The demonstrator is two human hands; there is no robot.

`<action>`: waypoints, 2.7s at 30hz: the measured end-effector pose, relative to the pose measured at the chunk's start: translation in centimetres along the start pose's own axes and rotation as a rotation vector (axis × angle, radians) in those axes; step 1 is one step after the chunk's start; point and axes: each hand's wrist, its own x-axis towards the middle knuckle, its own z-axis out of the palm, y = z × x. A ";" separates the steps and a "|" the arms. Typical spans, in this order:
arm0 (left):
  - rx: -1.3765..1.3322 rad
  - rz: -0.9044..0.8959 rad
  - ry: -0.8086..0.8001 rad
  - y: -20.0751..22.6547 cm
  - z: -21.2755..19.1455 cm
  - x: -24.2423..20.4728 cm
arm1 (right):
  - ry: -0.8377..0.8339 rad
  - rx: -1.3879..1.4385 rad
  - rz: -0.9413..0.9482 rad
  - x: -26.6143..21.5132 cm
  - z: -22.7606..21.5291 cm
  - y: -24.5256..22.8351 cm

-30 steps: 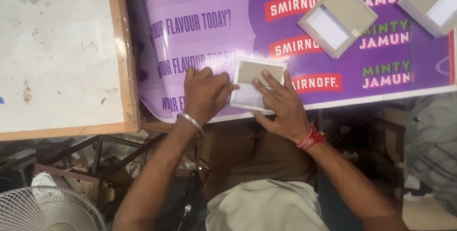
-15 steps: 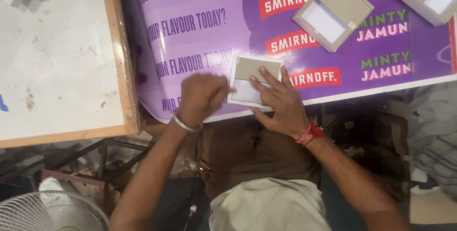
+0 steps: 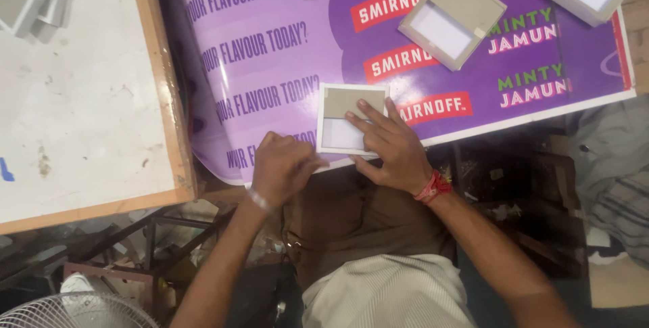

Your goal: The person assembles small square photo frames by hand, pressing the frame parts together and placing them on a purple branded backdrop. The person handles multiple frames one at a time, aligning and snapping the pieces into place.

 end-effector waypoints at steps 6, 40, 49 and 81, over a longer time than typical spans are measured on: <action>-0.315 -0.233 0.006 0.9 -1.4 2.5 | 0.037 0.168 -0.094 -0.8 -0.7 0.3; 0.252 0.429 -0.320 6.7 -5.9 12.0 | 0.668 0.276 0.362 -1.1 -1.9 4.7; 0.102 0.356 -0.081 5.6 -2.2 16.3 | 0.802 0.376 0.382 -0.2 -2.6 4.0; -1.090 -0.342 0.801 0.5 6.8 7.7 | 0.176 -0.139 0.118 0.0 -1.8 -4.7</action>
